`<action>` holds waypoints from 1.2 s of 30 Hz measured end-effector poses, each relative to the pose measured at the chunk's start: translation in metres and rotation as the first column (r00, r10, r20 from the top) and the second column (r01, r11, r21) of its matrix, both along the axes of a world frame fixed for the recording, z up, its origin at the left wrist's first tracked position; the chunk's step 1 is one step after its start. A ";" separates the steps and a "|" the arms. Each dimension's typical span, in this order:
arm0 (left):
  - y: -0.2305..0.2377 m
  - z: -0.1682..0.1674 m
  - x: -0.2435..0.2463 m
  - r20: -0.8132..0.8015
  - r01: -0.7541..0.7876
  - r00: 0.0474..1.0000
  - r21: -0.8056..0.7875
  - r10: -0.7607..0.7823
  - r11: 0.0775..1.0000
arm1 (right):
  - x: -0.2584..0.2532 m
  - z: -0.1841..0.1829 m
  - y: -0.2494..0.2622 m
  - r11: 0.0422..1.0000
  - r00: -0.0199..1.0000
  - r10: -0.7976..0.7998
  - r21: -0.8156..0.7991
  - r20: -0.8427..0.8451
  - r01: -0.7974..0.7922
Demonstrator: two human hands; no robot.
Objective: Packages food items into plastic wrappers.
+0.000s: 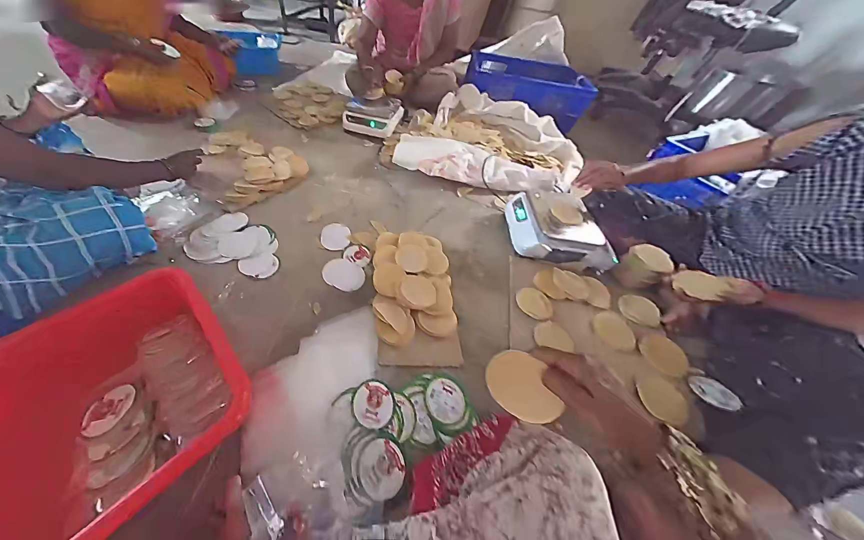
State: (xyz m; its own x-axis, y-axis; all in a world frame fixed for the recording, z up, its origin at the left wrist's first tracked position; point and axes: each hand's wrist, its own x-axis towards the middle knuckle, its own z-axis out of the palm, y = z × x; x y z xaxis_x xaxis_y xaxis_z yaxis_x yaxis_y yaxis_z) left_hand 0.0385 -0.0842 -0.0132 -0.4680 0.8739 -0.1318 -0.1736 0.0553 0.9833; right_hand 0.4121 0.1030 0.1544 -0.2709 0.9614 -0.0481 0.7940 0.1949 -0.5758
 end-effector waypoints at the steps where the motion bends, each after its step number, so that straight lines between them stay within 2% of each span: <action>1: -0.002 -0.001 0.000 -0.017 0.006 1.000 0.001 -0.006 1.000 | 0.008 -0.001 -0.035 0.992 0.995 -0.049 0.123 0.089 0.038; 3: -0.004 -0.001 0.003 -0.057 0.020 0.998 0.017 -0.019 1.000 | 0.011 -0.007 -0.102 0.949 0.931 -0.164 0.309 0.325 0.059; 4: -0.005 0.000 0.005 -0.067 0.020 0.998 0.027 -0.018 0.999 | 0.007 -0.009 -0.132 0.962 0.890 -0.170 0.266 0.422 0.058; 6: -0.005 0.003 0.007 -0.080 0.021 0.997 0.028 -0.018 0.999 | 0.004 -0.042 -0.177 0.955 0.851 -0.169 0.295 0.496 0.018; 7: -0.006 0.005 0.008 -0.080 0.014 0.997 0.012 -0.013 1.000 | 0.002 -0.061 -0.196 0.971 0.846 -0.131 0.238 0.517 0.004; 9: -0.007 0.007 0.011 -0.061 0.003 0.998 0.006 -0.003 1.000 | -0.001 -0.082 -0.217 0.999 0.840 0.011 -0.039 0.542 0.012; 10: -0.007 0.008 0.013 -0.046 -0.012 0.999 0.011 0.012 1.000 | -0.004 -0.080 -0.217 0.995 0.839 0.026 -0.093 0.544 0.029; 12: -0.010 0.009 0.016 -0.032 -0.040 0.999 0.011 0.040 0.999 | -0.015 -0.058 -0.201 0.993 0.852 -0.002 -0.101 0.523 0.064; 15: -0.010 0.014 0.016 -0.032 -0.056 0.998 0.026 0.057 0.998 | -0.044 -0.044 -0.161 0.996 0.890 -0.056 0.082 0.452 0.021; 16: -0.009 0.015 0.017 -0.030 -0.063 0.997 0.041 0.064 0.997 | -0.059 -0.045 -0.144 0.998 0.903 -0.037 0.054 0.428 0.016; 19: -0.008 0.016 0.019 -0.019 -0.088 0.996 0.048 0.089 0.995 | -0.115 -0.045 -0.087 0.953 0.892 0.108 -0.300 0.440 0.032; 23: -0.009 0.014 0.017 0.024 -0.084 0.996 0.046 0.083 0.995 | -0.177 -0.090 -0.030 0.884 0.874 0.234 -0.467 0.426 -0.008; 26: -0.011 0.014 0.014 0.050 -0.095 0.994 0.031 0.094 0.995 | -0.204 -0.125 -0.030 0.838 0.801 0.337 -0.546 0.495 -0.016; 28: -0.010 0.012 0.012 0.077 -0.102 0.992 0.043 0.098 0.994 | -0.212 -0.145 -0.042 0.842 0.829 0.273 -0.538 0.488 0.039; 30: -0.007 0.012 0.012 0.086 -0.112 0.990 0.027 0.109 0.993 | -0.208 -0.150 -0.047 0.828 0.860 0.255 -0.560 0.443 0.043; 32: -0.005 0.013 0.012 0.096 -0.124 0.988 0.005 0.123 0.992 | -0.195 -0.153 -0.046 0.791 0.914 0.246 -0.611 0.323 0.003; 34: -0.002 0.013 0.011 0.107 -0.141 0.984 -0.011 0.141 0.990 | -0.184 -0.150 -0.046 0.808 0.973 0.160 -0.588 0.166 -0.033; 36: -0.003 0.012 0.010 0.106 -0.149 0.983 -0.015 0.150 0.989 | -0.178 -0.135 -0.052 0.845 0.991 0.104 -0.533 0.082 -0.044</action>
State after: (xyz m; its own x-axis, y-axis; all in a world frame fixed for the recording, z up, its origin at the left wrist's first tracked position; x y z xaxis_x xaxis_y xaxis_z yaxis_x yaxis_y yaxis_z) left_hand 0.0481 -0.0874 -0.0009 -0.5764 0.7939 -0.1936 -0.2843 0.0273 0.9584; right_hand 0.2337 0.0513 0.0194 -0.3051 0.7593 -0.5748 0.8501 -0.0549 -0.5237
